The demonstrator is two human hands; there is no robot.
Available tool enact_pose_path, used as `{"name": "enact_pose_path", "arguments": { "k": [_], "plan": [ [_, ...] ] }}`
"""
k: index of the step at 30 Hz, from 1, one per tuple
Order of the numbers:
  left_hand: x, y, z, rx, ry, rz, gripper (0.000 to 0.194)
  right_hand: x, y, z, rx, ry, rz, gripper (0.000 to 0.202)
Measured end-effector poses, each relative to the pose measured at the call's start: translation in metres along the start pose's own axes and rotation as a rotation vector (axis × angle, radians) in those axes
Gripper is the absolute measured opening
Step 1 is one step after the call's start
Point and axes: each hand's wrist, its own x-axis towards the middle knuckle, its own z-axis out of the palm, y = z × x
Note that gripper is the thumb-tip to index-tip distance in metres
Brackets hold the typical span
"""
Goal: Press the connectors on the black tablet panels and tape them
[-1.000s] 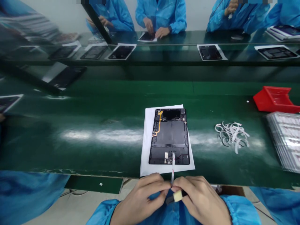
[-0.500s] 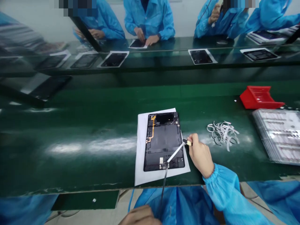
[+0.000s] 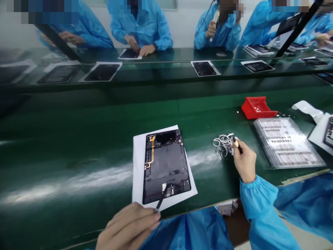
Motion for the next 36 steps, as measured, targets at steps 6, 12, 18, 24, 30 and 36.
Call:
{"name": "enact_pose_path", "arguments": {
  "k": [6, 12, 18, 24, 30, 36],
  "plan": [
    [0.033, -0.041, -0.006, 0.047, 0.066, 0.007, 0.023, -0.032, -0.026, -0.014, 0.019, 0.121, -0.088, 0.027],
    [0.078, -0.086, 0.006, 0.06, 0.05, -0.075, 0.007, -0.09, -0.073, 0.016, 0.24, -0.365, -0.353, 0.026],
    [0.107, -0.136, 0.027, 0.011, -0.191, -0.278, 0.009, -0.111, -0.102, 0.042, 0.163, -0.5, -0.479, 0.034],
    [0.106, -0.161, 0.036, -0.04, -0.262, -0.316, 0.01, -0.11, -0.103, 0.047, 0.073, -0.527, -0.55, 0.034],
    [0.104, -0.166, 0.034, -0.057, -0.294, -0.357, 0.011, -0.112, -0.099, 0.047, 0.072, -0.548, -0.561, 0.033],
    [0.101, -0.168, 0.035, -0.084, -0.285, -0.335, 0.011, -0.11, -0.099, 0.045, 0.088, -0.553, -0.561, 0.032]
  ]
}}
